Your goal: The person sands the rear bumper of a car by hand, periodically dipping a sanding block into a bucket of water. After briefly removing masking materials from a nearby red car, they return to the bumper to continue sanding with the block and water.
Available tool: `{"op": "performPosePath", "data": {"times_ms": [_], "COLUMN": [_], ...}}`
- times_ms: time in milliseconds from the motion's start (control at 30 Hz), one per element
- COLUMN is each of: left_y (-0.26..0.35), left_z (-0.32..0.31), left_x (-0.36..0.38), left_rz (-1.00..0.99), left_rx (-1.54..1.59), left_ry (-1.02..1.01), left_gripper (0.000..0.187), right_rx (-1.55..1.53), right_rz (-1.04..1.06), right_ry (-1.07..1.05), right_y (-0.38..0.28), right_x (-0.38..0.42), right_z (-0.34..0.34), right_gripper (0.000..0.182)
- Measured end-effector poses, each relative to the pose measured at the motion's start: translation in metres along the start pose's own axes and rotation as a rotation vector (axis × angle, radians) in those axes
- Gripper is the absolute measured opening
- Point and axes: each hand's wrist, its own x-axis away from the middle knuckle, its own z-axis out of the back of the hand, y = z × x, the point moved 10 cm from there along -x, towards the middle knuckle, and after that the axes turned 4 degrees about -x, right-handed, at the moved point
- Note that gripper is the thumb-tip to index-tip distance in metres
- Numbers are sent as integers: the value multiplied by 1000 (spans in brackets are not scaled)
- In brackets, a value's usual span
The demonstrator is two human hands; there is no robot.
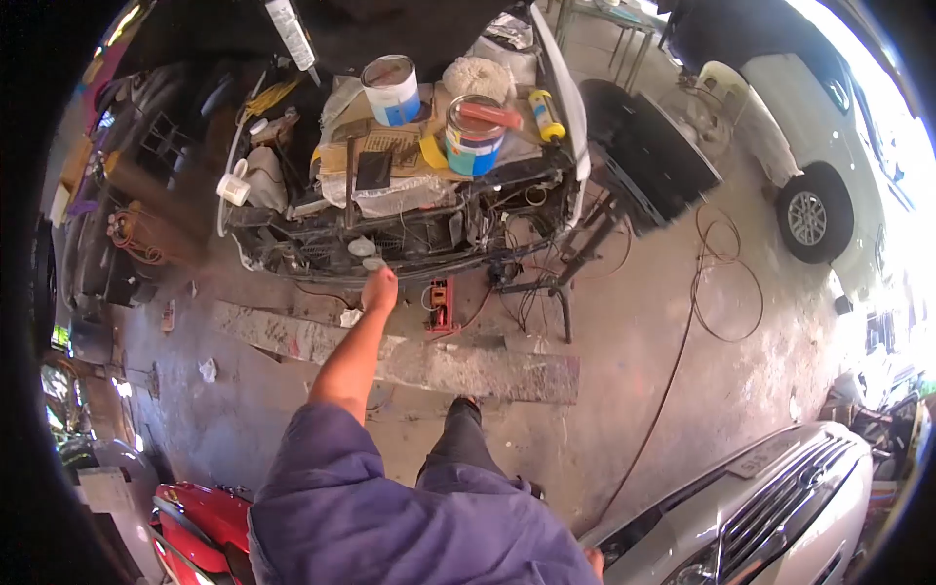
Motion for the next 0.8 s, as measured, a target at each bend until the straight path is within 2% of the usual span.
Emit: {"op": "performPosePath", "data": {"times_ms": [67,133,300,433,567,667,800], "left_y": [14,26,56,63,68,74,88], "left_z": [3,13,28,3,-13,-14,26], "left_x": [-93,-163,-259,-296,-311,-314,-350], "left_rz": [-10,16,-19,-82,-267,-371,-286], "left_rx": [-62,-96,-193,-307,-389,-415,-251], "left_ry": [43,52,17,-135,-60,-122,-36], "left_gripper": [20,22,30,35,22,20,22], "right_rx": [-34,-59,-88,-88,-73,-61,-52], "right_rz": [-153,-218,-268,-288,-309,-322,-328], "right_ry": [-34,-46,-49,-36,-34,-44,-50], "right_y": [-55,-104,-201,-246,-266,-270,-268], "right_x": [12,14,12,10,14,19,27], "right_z": [-12,-19,-29,-28,-24,-21,-17], "right_gripper": [40,40,40,40,41,41,41]}}
